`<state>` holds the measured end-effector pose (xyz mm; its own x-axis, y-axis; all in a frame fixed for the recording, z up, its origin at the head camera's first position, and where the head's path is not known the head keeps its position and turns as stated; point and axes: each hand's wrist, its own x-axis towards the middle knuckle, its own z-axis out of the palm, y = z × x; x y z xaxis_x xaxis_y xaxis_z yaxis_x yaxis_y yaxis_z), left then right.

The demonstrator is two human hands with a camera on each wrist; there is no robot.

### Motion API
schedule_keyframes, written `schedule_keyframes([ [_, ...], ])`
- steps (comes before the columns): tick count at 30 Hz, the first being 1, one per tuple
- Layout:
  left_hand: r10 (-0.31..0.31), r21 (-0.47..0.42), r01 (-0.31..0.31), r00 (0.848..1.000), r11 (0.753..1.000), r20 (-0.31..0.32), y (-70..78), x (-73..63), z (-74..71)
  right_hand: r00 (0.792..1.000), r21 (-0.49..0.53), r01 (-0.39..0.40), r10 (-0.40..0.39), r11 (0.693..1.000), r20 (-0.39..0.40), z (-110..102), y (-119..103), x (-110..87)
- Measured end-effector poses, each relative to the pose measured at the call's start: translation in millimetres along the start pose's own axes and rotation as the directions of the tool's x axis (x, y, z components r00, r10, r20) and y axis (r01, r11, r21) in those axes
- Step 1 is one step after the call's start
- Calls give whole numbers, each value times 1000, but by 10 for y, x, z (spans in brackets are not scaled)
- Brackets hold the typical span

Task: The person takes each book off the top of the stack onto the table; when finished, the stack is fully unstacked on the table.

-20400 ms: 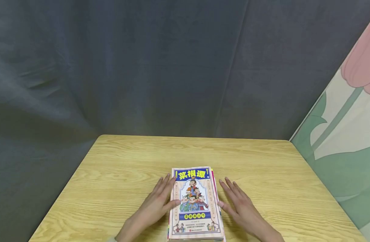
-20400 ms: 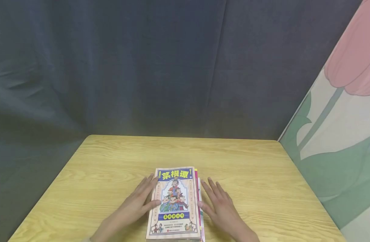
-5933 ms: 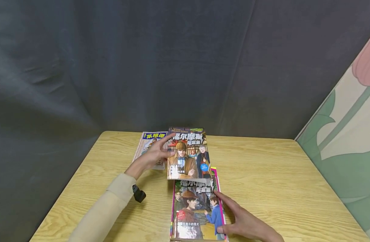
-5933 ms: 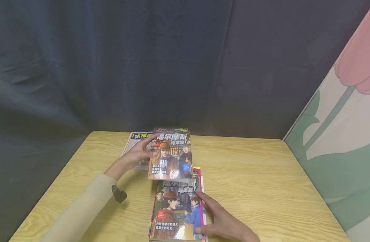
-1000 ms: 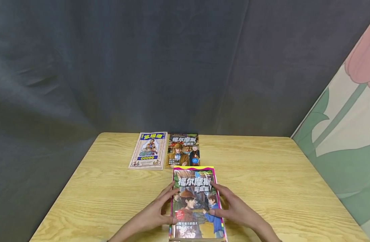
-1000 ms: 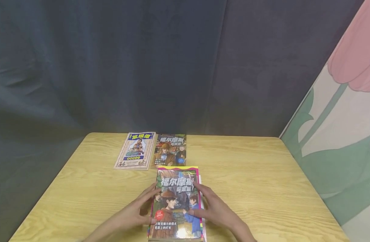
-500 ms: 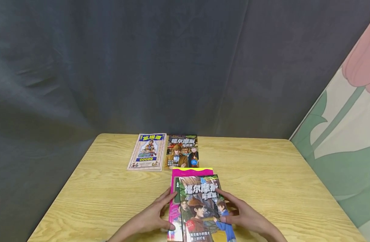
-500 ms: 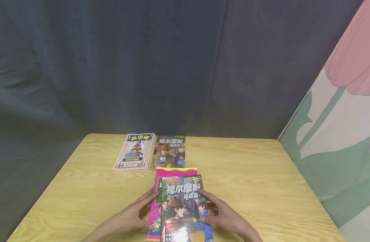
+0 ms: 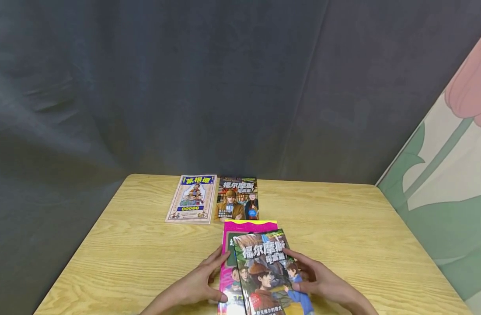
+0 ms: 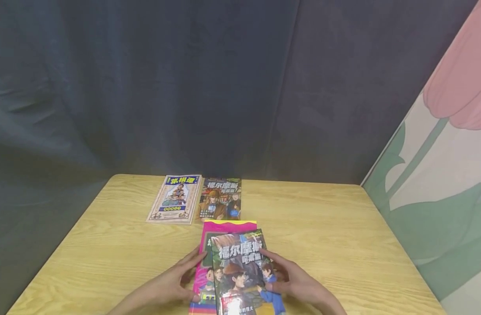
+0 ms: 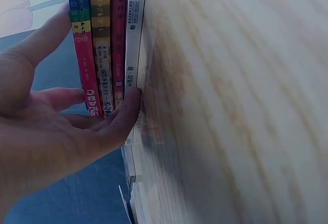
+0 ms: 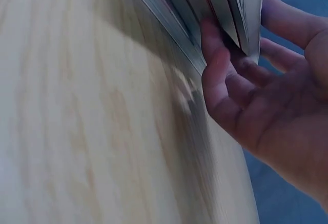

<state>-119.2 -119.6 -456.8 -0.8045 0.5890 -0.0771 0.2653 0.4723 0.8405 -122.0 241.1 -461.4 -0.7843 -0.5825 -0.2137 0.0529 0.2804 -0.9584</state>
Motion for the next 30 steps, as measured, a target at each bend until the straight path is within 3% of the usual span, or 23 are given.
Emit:
schedule_keyframes([
  [5,6,-1,-6,1000,1000,0,-2,4,5,1000,30,9,-10,1000,20,-60,28,-21],
  [11,8,-7,-8,1000,1000,3,-7,5,15,999,129,-27,30,991,-26,-101,41,-37],
  [17,-3,-7,3,1000,1000,5,9,6,34,996,130,77,-70,988,-60,-213,-27,-32],
  [23,0,-2,0,1000,1000,8,-19,-9,27,979,61,144,-133,988,-151,-378,-139,59],
  [30,-3,-19,3,1000,1000,6,-29,-11,16,960,96,141,-112,985,-258,-661,-296,225],
])
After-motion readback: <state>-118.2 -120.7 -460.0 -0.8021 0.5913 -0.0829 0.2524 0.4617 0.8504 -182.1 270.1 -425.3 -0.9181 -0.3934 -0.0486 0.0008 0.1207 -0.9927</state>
